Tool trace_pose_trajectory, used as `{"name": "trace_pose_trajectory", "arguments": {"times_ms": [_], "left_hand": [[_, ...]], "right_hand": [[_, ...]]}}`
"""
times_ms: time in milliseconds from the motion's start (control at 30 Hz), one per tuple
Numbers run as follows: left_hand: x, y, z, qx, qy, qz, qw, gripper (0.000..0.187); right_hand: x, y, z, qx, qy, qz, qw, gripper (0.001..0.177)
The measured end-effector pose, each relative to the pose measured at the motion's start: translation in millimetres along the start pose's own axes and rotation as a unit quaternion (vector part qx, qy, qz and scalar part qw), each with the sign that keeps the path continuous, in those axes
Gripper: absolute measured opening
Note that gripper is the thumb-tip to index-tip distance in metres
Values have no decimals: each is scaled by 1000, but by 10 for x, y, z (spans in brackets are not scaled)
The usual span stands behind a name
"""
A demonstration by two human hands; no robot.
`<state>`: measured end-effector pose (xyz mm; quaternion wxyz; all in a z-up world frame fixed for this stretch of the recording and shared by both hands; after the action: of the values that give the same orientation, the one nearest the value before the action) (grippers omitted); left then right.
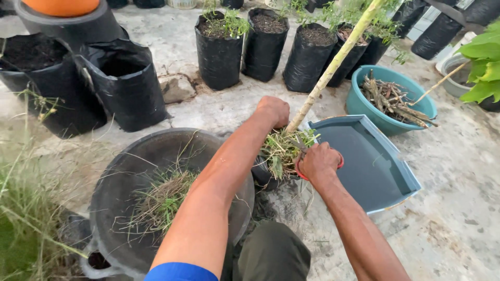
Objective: Trimming and removing weeds from potted plants using scissors in an outdoor garden.
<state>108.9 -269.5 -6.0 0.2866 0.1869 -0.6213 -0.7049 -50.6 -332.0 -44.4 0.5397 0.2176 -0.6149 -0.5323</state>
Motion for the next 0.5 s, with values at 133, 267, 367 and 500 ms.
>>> {"name": "trace_pose_trajectory", "arguments": {"times_ms": [133, 267, 367, 500], "left_hand": [[-338, 163, 477, 2, 26, 7, 1000, 34], [-813, 152, 889, 19, 53, -22, 998, 32], [-1081, 39, 1291, 11, 79, -28, 996, 32], [-1321, -238, 1819, 31, 123, 10, 992, 36]], "right_hand": [[-63, 207, 74, 54, -7, -31, 998, 49], [-296, 443, 151, 88, 10, -41, 995, 46], [-500, 602, 248, 119, 6, -77, 990, 49], [-934, 866, 520, 70, 24, -122, 990, 45]]}}
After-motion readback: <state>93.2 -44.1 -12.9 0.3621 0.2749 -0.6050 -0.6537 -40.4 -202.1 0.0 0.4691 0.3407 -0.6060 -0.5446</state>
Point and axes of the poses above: each hand's wrist, its own z-axis away from the middle knuckle, its own y-axis out of the back of the hand, x = y × z, the point moved 9 cm from there along -z, towards the middle knuckle, and after that the axes turned 4 degrees about -x, right-handed, at the moved point
